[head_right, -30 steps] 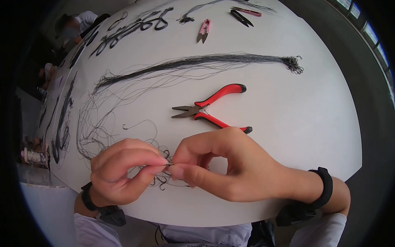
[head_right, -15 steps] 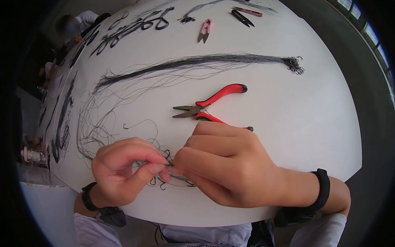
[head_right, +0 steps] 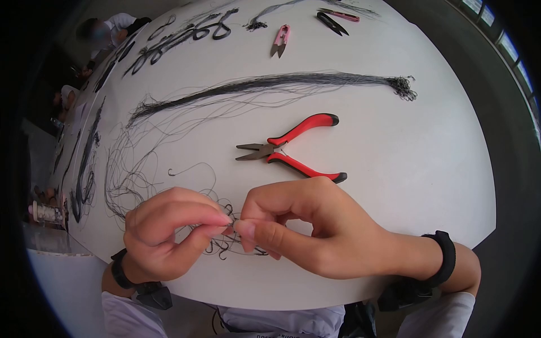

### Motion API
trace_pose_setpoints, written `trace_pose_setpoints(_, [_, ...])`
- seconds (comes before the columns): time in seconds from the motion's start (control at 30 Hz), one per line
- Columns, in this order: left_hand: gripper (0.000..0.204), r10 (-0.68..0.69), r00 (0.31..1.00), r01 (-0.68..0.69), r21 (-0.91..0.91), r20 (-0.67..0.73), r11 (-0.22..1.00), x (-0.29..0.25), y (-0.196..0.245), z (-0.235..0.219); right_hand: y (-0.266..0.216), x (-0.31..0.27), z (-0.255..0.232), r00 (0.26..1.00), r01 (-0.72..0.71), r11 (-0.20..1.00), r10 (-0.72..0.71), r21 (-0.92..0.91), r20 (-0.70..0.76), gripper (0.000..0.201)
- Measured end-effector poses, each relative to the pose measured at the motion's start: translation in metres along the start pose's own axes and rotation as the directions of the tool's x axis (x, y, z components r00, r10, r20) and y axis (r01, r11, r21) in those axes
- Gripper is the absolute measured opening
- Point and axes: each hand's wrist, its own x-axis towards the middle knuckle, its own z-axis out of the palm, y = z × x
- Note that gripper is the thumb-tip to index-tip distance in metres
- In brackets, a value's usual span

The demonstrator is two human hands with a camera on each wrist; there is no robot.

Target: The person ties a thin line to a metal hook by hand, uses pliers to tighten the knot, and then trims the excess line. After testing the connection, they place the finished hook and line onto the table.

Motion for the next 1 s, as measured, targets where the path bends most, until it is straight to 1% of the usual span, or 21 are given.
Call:
trace_pose_setpoints(0.1, [0.017,0.023,1.0,-0.023,0.013,-0.014,1.0,0.0,0.0,0.001,-0.002,0.0,0.002,0.999,-0.04,0.999,0.04,0.034,-0.002,0.02])
trace_pose_setpoints(0.23, [0.017,0.009,1.0,-0.009,0.021,-0.009,1.0,0.0,0.0,0.001,0.0,0.0,0.0,0.999,-0.043,0.999,0.043,0.01,0.018,0.017])
trace_pose_setpoints(0.27, [0.017,0.007,1.0,-0.007,0.018,-0.008,1.0,0.0,0.0,0.001,0.0,0.0,0.001,0.998,0.061,0.986,-0.062,-0.158,-0.001,0.015])
trace_pose_setpoints(0.3, [0.017,0.007,1.0,-0.007,0.018,-0.007,1.0,0.0,0.0,0.001,0.002,0.0,0.001,0.986,0.158,0.933,-0.168,-0.323,-0.003,0.013])
trace_pose_setpoints(0.33, [0.016,0.008,1.0,-0.008,0.019,-0.001,1.0,-0.001,-0.001,0.001,0.003,0.0,0.001,0.986,0.158,0.933,-0.168,-0.323,-0.003,0.013])
trace_pose_setpoints(0.37, [0.016,0.008,1.0,-0.008,0.02,0.006,1.0,-0.001,-0.001,0.0,0.006,0.001,0.002,0.948,0.268,0.822,-0.317,-0.502,-0.012,0.012])
trace_pose_setpoints(0.4, [0.016,0.008,1.0,-0.008,0.02,0.006,1.0,-0.001,-0.001,0.001,0.008,0.001,0.004,0.889,0.349,0.664,-0.458,-0.661,0.009,0.012])
trace_pose_setpoints(0.43, [0.016,0.012,1.0,-0.012,0.017,0.004,1.0,-0.001,-0.001,0.001,0.009,0.001,0.004,0.889,0.349,0.664,-0.458,-0.661,0.009,0.012])
trace_pose_setpoints(0.5, [0.016,0.017,1.0,-0.017,0.014,0.002,1.0,-0.001,0.0,0.001,0.01,0.001,0.005,0.887,0.348,0.728,-0.46,-0.59,-0.045,0.012])
trace_pose_setpoints(0.53, [0.016,0.027,1.0,-0.027,0.029,0.001,0.999,-0.001,-0.001,0.001,0.01,0.001,0.004,0.886,0.348,0.728,-0.461,-0.591,-0.045,0.012])
trace_pose_setpoints(0.57, [0.016,0.037,0.999,-0.037,0.045,0.001,0.998,-0.001,-0.001,0.001,0.008,0.001,0.002,0.942,0.279,0.847,-0.334,-0.453,-0.044,0.013])
trace_pose_setpoints(0.6, [0.016,0.038,0.999,-0.038,0.045,0.002,0.998,-0.001,-0.001,0.002,0.007,0.001,0.001,0.979,0.186,0.934,-0.202,-0.305,-0.02,0.013])
trace_pose_setpoints(0.73, [0.017,0.065,0.998,-0.064,0.081,-0.016,0.995,-0.002,-0.003,0.003,0.006,0.002,0.001,0.983,0.176,0.938,-0.185,-0.297,-0.004,0.014])
trace_pose_setpoints(0.8, [0.017,0.082,0.996,-0.079,0.096,-0.027,0.992,-0.002,-0.003,0.003,0.002,0.001,0.003,0.991,0.116,0.968,-0.127,-0.224,-0.035,0.015])
trace_pose_setpoints(0.83, [0.017,0.091,0.995,-0.087,0.111,-0.037,0.99,-0.002,-0.003,0.002,0.003,0.002,0.002,0.991,0.116,0.968,-0.127,-0.224,-0.034,0.015])
trace_pose_setpoints(0.9, [0.018,0.101,0.994,-0.094,0.125,-0.047,0.988,-0.002,-0.002,0.002,0.006,0.002,0.002,0.994,0.097,0.989,-0.102,-0.113,-0.039,0.013])
trace_pose_setpoints(0.93, [0.017,0.094,0.994,-0.088,0.118,-0.051,0.989,-0.002,-0.003,0.002,0.007,0.002,0.001,0.994,0.097,0.989,-0.102,-0.113,-0.039,0.013])
trace_pose_setpoints(1.0, [0.017,0.087,0.995,-0.081,0.11,-0.055,0.991,-0.003,-0.003,0.003,0.007,0.002,0.0,0.979,0.188,0.947,-0.203,-0.26,-0.028,0.006])
